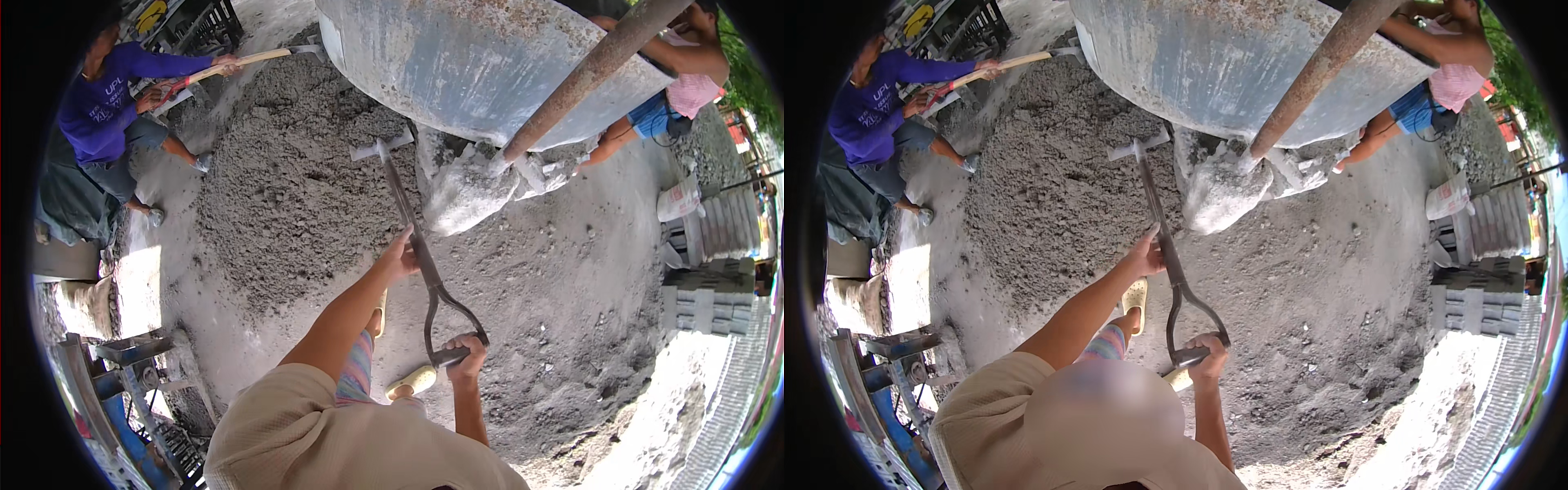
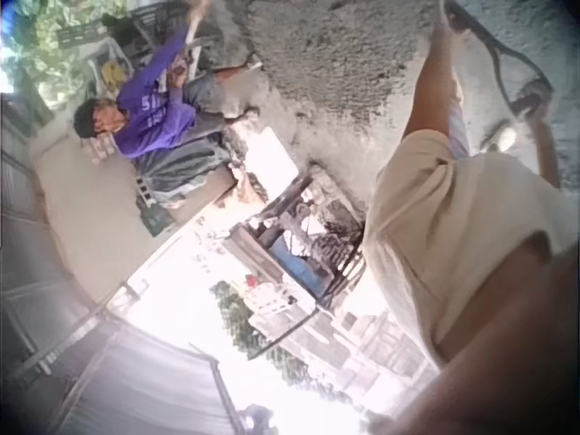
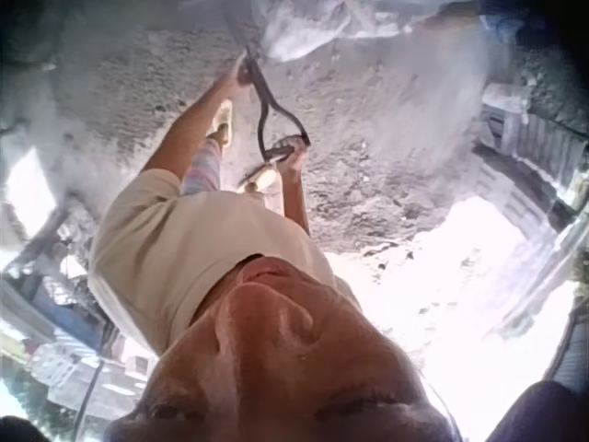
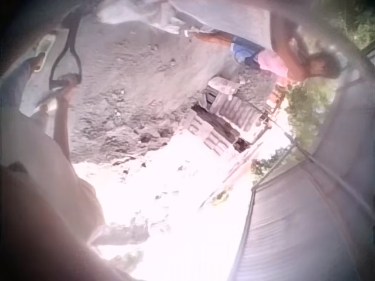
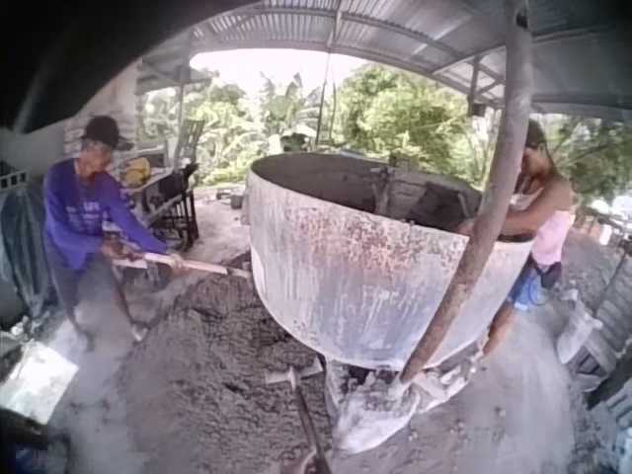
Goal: The person uses a hoe to mix wet concrete discharged from a cement mixer. They repeatedly pull the material toward themselves and spread it on the ground while two other workers assist nearby.
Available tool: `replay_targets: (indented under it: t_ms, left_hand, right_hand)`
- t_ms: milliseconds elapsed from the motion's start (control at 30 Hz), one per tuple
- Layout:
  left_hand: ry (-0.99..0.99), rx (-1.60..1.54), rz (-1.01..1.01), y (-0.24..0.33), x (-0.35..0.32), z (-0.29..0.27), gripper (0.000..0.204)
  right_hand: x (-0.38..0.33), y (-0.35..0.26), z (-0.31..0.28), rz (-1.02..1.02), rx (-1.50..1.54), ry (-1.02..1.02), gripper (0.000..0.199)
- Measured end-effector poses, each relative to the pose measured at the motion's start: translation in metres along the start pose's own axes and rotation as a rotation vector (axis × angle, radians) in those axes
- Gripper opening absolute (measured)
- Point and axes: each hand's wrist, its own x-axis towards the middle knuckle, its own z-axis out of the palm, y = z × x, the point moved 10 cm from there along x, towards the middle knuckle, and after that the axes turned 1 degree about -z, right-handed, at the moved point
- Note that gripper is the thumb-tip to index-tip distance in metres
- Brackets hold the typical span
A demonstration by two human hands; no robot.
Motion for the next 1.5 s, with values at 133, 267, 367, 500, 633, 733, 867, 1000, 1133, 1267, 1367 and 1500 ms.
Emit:
replay_targets:
  t_ms: [133, 267, 367, 500, 633, 733, 867, 1000, 1133, 1267, 1367, 1500]
  left_hand:
    - [-0.01, -0.041, 0.109, -0.058, 0.016, 0.041, 0.021]
    - [-0.119, -0.235, 0.195, -0.047, -0.052, 0.048, 0.013]
    - [-0.51, -0.688, 0.139, -0.035, -0.099, 0.029, 0.011]
    - [-0.753, -0.741, 0.103, -0.046, -0.164, 0.015, 0.01]
    - [-0.726, -0.66, 0.188, -0.083, -0.178, -0.004, 0.015]
    - [-0.504, -0.46, 0.279, -0.126, -0.171, 0.003, 0.018]
    - [-0.304, -0.25, 0.33, -0.174, -0.146, 0.0, 0.02]
    - [0.269, 0.071, 0.185, -0.24, -0.105, -0.033, 0.016]
    - [0.361, 0.407, 0.162, -0.291, -0.067, -0.048, 0.019]
    - [0.499, 0.562, 0.128, -0.311, -0.04, -0.081, 0.02]
    - [0.625, 0.66, 0.203, -0.281, -0.039, -0.08, 0.015]
    - [0.389, 0.568, 0.244, -0.147, -0.047, -0.011, 0.022]
  right_hand:
    - [-0.038, -0.073, 0.008, -0.293, -0.547, -0.154, 0.006]
    - [-0.094, -0.089, 0.076, -0.426, -0.882, -0.412, 0.008]
    - [-0.163, -0.055, 0.132, -0.751, -1.423, -0.778, 0.016]
    - [-0.219, -0.005, 0.124, -0.919, -1.632, -1.043, 0.021]
    - [-0.245, -0.039, 0.084, -0.96, -1.492, -0.954, 0.02]
    - [-0.233, -0.095, 0.036, -0.915, -1.304, -0.762, 0.02]
    - [-0.22, -0.123, -0.052, -0.843, -1.083, -0.454, 0.015]
    - [-0.167, -0.099, -0.197, -0.295, -0.401, 0.081, 0.015]
    - [-0.166, -0.074, -0.268, -0.218, -0.134, 0.166, 0.014]
    - [-0.179, -0.061, -0.295, -0.235, -0.067, 0.313, 0.01]
    - [-0.167, -0.047, -0.284, -0.182, -0.017, 0.344, 0.01]
    - [-0.067, -0.03, -0.157, -0.056, 0.156, 0.18, 0.008]
